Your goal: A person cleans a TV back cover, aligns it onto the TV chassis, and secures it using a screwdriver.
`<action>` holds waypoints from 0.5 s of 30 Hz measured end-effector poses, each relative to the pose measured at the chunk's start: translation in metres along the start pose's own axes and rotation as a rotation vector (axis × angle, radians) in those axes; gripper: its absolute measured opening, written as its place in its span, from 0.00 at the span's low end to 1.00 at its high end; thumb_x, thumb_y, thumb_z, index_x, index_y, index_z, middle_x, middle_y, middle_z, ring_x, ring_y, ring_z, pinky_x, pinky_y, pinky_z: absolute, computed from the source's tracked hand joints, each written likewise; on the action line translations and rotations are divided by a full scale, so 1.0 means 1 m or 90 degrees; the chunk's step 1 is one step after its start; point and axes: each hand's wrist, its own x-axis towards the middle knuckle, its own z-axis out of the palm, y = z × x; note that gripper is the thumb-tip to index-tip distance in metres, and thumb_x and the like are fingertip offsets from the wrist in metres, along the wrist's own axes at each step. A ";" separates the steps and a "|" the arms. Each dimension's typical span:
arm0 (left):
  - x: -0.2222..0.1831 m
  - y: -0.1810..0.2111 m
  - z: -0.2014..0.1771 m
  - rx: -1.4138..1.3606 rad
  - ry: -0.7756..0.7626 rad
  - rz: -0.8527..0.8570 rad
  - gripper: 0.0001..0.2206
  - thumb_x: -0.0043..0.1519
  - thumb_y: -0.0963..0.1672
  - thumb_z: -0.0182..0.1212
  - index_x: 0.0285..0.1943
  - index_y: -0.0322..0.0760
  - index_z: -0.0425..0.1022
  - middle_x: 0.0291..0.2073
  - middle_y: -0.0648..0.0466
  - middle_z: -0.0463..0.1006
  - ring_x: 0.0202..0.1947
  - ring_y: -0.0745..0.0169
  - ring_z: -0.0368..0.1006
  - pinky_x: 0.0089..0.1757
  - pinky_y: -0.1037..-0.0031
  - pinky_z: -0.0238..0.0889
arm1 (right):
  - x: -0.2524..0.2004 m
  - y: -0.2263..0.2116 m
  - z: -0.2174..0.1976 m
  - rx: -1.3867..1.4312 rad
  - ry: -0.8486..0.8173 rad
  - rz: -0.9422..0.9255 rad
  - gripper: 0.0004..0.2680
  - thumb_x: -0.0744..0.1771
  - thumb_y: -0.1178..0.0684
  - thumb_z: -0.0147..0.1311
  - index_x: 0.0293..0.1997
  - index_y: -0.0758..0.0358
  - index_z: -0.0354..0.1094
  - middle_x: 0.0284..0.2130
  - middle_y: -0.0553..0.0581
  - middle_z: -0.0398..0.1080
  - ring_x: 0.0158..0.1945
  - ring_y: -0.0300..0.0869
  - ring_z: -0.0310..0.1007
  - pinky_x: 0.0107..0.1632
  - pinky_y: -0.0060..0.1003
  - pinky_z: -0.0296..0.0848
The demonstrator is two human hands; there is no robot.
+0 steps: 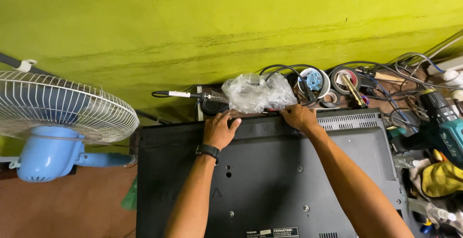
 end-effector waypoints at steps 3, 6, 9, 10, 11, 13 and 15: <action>0.000 0.005 -0.007 0.043 -0.045 -0.004 0.29 0.65 0.63 0.44 0.52 0.44 0.78 0.50 0.50 0.80 0.53 0.53 0.77 0.53 0.61 0.66 | -0.002 -0.005 -0.007 0.047 -0.012 0.019 0.14 0.67 0.36 0.45 0.49 0.38 0.80 0.47 0.54 0.80 0.59 0.53 0.75 0.62 0.50 0.70; -0.005 0.025 -0.037 0.033 -0.130 -0.016 0.36 0.61 0.66 0.45 0.57 0.40 0.77 0.57 0.46 0.77 0.59 0.49 0.73 0.57 0.57 0.60 | -0.009 -0.013 -0.014 0.067 -0.031 0.034 0.14 0.66 0.37 0.45 0.50 0.37 0.80 0.49 0.54 0.80 0.60 0.53 0.74 0.64 0.51 0.69; -0.005 0.044 -0.061 0.029 -0.177 -0.022 0.40 0.57 0.68 0.47 0.59 0.38 0.76 0.59 0.45 0.76 0.61 0.47 0.70 0.58 0.56 0.58 | -0.009 -0.016 -0.018 0.079 -0.052 0.039 0.15 0.66 0.38 0.44 0.52 0.37 0.79 0.52 0.55 0.79 0.62 0.54 0.73 0.66 0.52 0.67; -0.005 0.049 -0.067 0.024 -0.191 -0.027 0.41 0.56 0.69 0.47 0.59 0.38 0.76 0.59 0.45 0.75 0.61 0.47 0.70 0.58 0.56 0.58 | -0.008 -0.016 -0.017 0.085 -0.056 0.032 0.16 0.66 0.38 0.43 0.53 0.38 0.79 0.52 0.56 0.78 0.63 0.56 0.72 0.67 0.54 0.66; -0.004 0.039 -0.054 0.023 -0.189 -0.029 0.41 0.56 0.69 0.47 0.59 0.38 0.76 0.59 0.45 0.75 0.61 0.47 0.70 0.58 0.56 0.58 | 0.003 -0.007 -0.005 0.083 -0.055 0.030 0.16 0.66 0.38 0.43 0.53 0.38 0.79 0.52 0.56 0.78 0.63 0.56 0.72 0.67 0.54 0.66; 0.000 0.019 -0.030 0.043 -0.137 -0.021 0.40 0.55 0.69 0.49 0.56 0.38 0.78 0.54 0.47 0.73 0.58 0.47 0.69 0.56 0.57 0.59 | 0.027 0.008 0.020 -0.021 -0.023 0.050 0.16 0.67 0.34 0.39 0.55 0.27 0.75 0.50 0.47 0.80 0.61 0.46 0.75 0.70 0.52 0.59; -0.004 0.025 -0.039 0.057 -0.156 -0.039 0.41 0.56 0.70 0.45 0.59 0.40 0.76 0.56 0.48 0.71 0.60 0.48 0.68 0.57 0.58 0.57 | 0.040 0.024 0.056 -0.105 0.089 0.000 0.15 0.67 0.37 0.41 0.53 0.32 0.77 0.45 0.48 0.80 0.56 0.46 0.78 0.68 0.56 0.62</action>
